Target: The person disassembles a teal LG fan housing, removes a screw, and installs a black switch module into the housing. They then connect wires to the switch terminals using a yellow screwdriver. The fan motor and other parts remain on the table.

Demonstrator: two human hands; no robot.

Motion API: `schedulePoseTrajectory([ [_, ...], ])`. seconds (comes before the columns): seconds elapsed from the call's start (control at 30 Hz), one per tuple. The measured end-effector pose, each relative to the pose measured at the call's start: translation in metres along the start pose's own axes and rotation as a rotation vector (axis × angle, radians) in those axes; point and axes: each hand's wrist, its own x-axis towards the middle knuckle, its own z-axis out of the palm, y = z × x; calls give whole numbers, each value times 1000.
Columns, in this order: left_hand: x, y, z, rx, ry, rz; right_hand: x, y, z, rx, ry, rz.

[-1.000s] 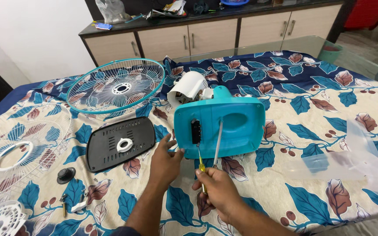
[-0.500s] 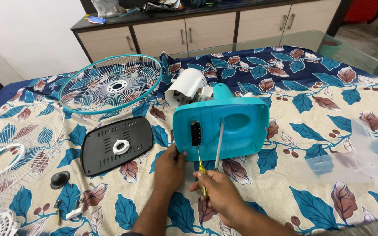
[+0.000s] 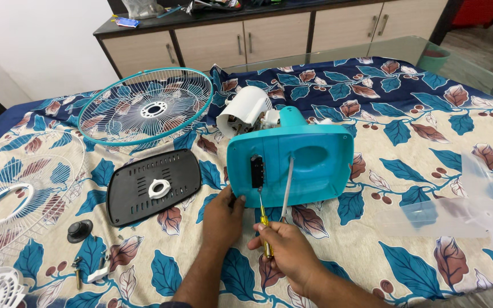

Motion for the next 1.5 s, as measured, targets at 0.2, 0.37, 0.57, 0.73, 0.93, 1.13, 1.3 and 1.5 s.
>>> schedulePoseTrajectory([
  [0.2, -1, -1, 1, -11, 20, 34, 3, 1, -1, 20, -17, -4],
  [0.37, -2, 1, 0, 36, 13, 7, 1, -1, -1, 21, -13, 10],
  [0.57, -3, 1, -1, 41, 7, 12, -1, -6, 1, 61, 13, 18],
  [0.73, -1, -4, -2, 77, -7, 80, 3, -4, 9, 57, 108, -3],
  [0.93, 1, -10, 1, 77, 6, 131, 11, -9, 16, 256, 33, 64],
  [1.13, 1, -9, 1, 108, 6, 111, 10, -5, 21, 615, 5, 132],
  [1.3, -3, -2, -1, 126, 4, 106, 16, -2, 20, 674, 84, 152],
  [1.5, -4, 5, -3, 147, -6, 93, 26, 7, 24, 606, 159, 115],
])
